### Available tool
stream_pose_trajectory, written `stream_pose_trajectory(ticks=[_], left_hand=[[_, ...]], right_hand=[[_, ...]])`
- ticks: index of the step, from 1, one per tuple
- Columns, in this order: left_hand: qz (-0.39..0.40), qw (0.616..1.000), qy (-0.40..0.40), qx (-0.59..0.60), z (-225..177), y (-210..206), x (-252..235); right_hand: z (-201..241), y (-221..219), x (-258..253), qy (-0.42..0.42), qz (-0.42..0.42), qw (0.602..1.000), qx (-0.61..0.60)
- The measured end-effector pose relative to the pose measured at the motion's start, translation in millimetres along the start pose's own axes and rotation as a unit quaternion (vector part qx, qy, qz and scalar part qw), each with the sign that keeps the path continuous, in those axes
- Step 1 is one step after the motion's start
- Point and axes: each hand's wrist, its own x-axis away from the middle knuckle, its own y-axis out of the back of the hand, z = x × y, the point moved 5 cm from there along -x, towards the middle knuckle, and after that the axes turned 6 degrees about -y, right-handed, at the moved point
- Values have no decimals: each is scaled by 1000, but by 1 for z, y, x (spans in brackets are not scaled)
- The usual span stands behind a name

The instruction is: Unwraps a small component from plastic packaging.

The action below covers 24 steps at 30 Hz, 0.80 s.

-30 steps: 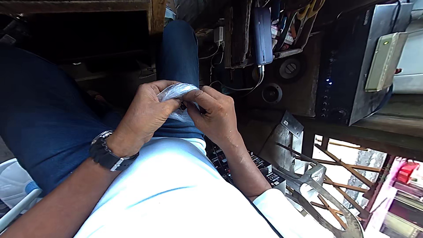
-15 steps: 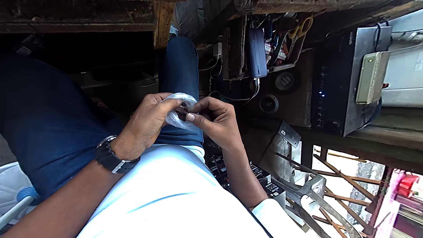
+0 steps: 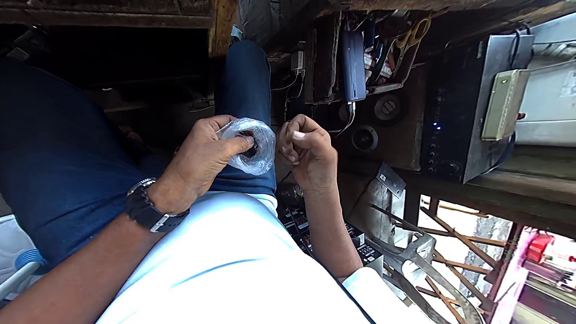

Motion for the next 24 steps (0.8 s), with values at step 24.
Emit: stream_pose_trajectory(ticks=[24], left_hand=[[16,1000,-8,-11,8,1,-14]], right_hand=[[-4,-10,0,9,-34,910,413]])
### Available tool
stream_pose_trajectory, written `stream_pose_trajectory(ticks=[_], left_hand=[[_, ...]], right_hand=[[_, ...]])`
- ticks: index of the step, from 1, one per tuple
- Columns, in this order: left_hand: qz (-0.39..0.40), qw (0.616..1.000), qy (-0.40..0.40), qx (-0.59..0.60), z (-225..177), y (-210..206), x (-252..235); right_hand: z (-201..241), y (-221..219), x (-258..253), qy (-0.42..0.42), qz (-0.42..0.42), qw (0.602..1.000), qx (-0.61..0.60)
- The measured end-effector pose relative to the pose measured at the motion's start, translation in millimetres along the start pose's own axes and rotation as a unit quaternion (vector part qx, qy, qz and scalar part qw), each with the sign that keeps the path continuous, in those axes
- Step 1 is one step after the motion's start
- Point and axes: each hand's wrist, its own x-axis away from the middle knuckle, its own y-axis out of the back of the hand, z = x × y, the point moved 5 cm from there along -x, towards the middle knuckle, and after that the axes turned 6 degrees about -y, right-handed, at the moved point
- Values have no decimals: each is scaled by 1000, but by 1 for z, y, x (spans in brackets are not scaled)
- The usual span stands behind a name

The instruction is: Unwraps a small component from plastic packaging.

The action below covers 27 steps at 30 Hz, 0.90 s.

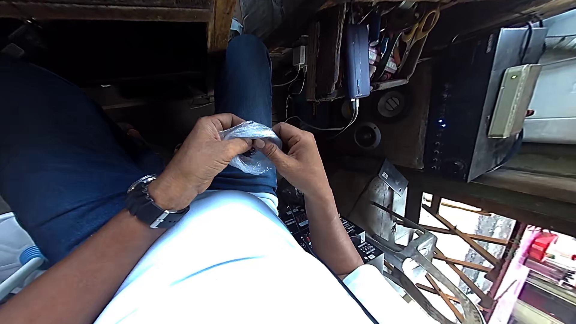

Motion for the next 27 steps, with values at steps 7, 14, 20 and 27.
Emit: stream_pose_trajectory(ticks=[7,14,20,27], left_hand=[[-10,999,31,23,4,4,-2],[-12,994,75,79,0,1,-1],[-9,996,65,68,2,1,-2],[-20,998,38,43,4,1,-3]], right_hand=[[-1,0,-2,-11,39,995,-91],[-4,1,-3,-14,46,994,-97],[-3,2,-2,-5,18,999,-28],[20,6,13,95,-127,983,92]])
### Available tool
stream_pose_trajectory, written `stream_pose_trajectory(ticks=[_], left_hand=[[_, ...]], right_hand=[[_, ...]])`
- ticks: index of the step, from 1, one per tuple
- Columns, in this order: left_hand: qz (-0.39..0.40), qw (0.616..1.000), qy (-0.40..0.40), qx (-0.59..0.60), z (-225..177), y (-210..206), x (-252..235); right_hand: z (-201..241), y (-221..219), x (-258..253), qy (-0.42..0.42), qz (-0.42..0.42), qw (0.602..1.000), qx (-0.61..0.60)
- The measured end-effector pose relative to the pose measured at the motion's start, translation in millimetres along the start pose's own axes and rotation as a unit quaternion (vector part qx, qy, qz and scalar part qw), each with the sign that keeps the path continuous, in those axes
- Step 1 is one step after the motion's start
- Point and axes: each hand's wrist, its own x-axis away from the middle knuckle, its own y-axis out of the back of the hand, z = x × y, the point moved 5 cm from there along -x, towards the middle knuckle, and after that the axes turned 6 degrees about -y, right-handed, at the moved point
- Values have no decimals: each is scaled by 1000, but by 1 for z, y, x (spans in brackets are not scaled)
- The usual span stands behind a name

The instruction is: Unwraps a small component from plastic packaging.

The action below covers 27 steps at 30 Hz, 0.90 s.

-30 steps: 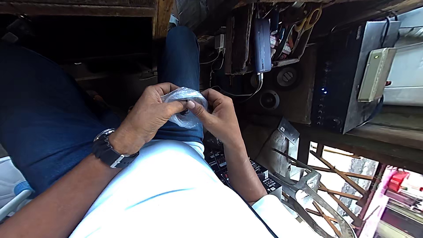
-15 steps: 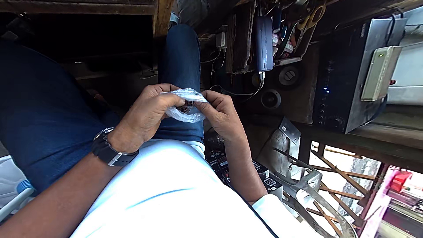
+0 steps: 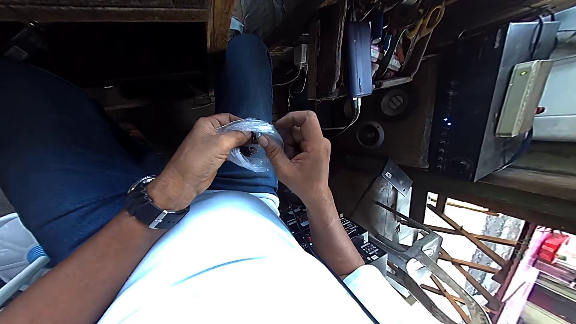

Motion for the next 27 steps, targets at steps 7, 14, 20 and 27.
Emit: stream_pose_trajectory(ticks=[7,14,20,27], left_hand=[[22,998,-36,-45,-3,1,17],[-13,998,-19,-57,-1,2,5],[11,996,-38,-85,-2,1,15],[8,994,-50,-98,-2,2,18]], right_hand=[[12,-10,5,127,17,989,79],[5,-12,2,113,59,983,134],[7,-10,2,113,57,980,152],[5,-12,3,120,46,978,163]])
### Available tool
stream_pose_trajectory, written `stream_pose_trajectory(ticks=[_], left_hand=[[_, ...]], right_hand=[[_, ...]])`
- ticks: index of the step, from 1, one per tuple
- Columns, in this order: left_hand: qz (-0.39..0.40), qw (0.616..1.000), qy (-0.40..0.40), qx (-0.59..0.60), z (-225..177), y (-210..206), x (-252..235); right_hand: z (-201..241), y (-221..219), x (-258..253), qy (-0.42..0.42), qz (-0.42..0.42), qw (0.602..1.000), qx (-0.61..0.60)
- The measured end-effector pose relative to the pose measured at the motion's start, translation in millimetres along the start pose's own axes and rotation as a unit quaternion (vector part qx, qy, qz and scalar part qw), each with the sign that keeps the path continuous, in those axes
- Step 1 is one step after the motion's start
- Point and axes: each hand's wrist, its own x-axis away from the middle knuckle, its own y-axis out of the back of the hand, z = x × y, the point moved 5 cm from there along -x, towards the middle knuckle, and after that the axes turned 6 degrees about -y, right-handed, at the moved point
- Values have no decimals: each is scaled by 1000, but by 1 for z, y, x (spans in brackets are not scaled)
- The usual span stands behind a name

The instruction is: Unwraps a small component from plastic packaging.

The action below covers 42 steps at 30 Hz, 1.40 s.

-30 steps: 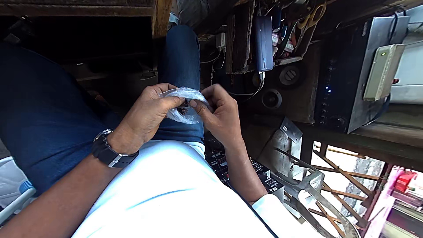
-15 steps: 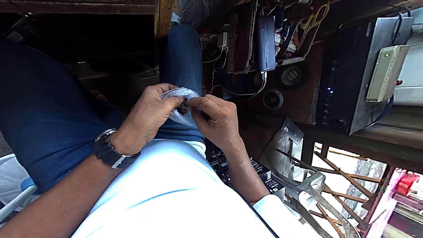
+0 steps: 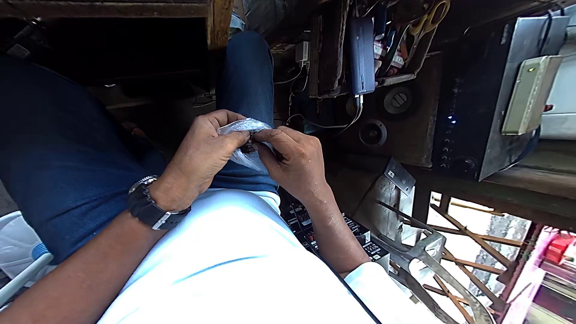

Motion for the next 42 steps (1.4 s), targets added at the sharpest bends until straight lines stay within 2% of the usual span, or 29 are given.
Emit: stream_pose_trajectory(ticks=[8,12,16,19,23,28,32,35,38,40,42], left_hand=[[-29,999,32,-2,6,-2,-14],[-1,1000,3,-28,3,-3,-2],[-24,1000,20,2,4,-4,-16],[-16,1000,9,-12,4,-5,-15],[13,999,-14,-50,2,-5,-3],[-3,1000,1,-8,4,-7,-18],[-1,1000,10,14,2,-7,-19],[0,999,25,44,2,-6,-20],[0,996,44,72,3,-5,-21],[2,994,63,90,3,-4,-21],[8,992,68,104,2,-3,-22]], right_hand=[[2,-3,-2,-27,21,997,64],[2,0,-5,-32,27,998,39],[1,0,-7,-65,36,997,15],[3,-1,-6,-88,46,994,38],[5,-4,-8,-73,64,992,80],[-5,-3,-14,-60,53,996,34],[-14,-3,-13,-80,53,993,-70],[-19,-4,-11,-96,52,962,-252],[-23,-4,-9,-120,55,900,-416],[-30,-5,-7,-149,57,844,-512],[-37,-6,-7,-175,50,763,-620]])
